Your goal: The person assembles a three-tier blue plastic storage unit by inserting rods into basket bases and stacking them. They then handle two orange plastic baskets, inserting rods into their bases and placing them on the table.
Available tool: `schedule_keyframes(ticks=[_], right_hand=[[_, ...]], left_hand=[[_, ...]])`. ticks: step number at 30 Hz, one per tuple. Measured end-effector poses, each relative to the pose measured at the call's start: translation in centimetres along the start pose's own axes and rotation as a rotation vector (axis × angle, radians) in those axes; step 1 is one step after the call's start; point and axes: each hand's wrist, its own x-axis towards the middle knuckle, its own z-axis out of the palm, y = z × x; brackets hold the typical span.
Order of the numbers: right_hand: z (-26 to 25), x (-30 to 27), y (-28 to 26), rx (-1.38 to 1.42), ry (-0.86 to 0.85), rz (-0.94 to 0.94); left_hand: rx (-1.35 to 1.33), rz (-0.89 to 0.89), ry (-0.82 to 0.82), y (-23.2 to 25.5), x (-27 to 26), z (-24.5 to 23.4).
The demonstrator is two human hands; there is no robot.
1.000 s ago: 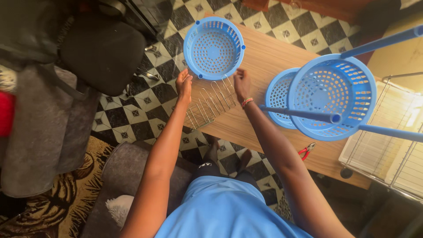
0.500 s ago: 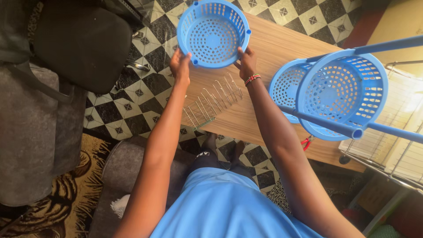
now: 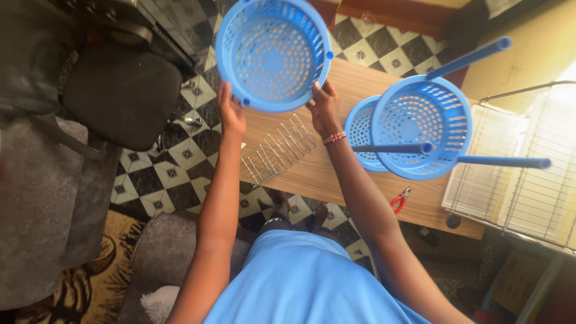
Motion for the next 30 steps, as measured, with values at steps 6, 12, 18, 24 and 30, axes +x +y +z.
schedule_keyframes(ticks=[6,12,18,24,30], right_hand=[[0.8,-6.4,-3.4,-0.062,-0.113,-0.114],[0.9,-13.2,-7.2,-0.101,-0.179,-0.281],[-1.5,-23.0,-12.3,-0.422,-0.334,-0.613],[-6.9,-28.7,-17.4,-0.281,-0.304,-0.676],[-13.7,-30.7,-21.4,0.038,-0.269,-0.555]], left_hand=[[-0.112,-0.025,-0.021,2.6,-4.9,3.6],[-0.101,0.202,-0.058,3.9,-12.0,8.0],[-0.165,0.319,-0.159,3.2,-21.2,12.7],[-0.105,0.328,-0.206,0.3,-27.7,19.3],[0.066,0.35,-0.429,-2.9,-30.6,24.2]])
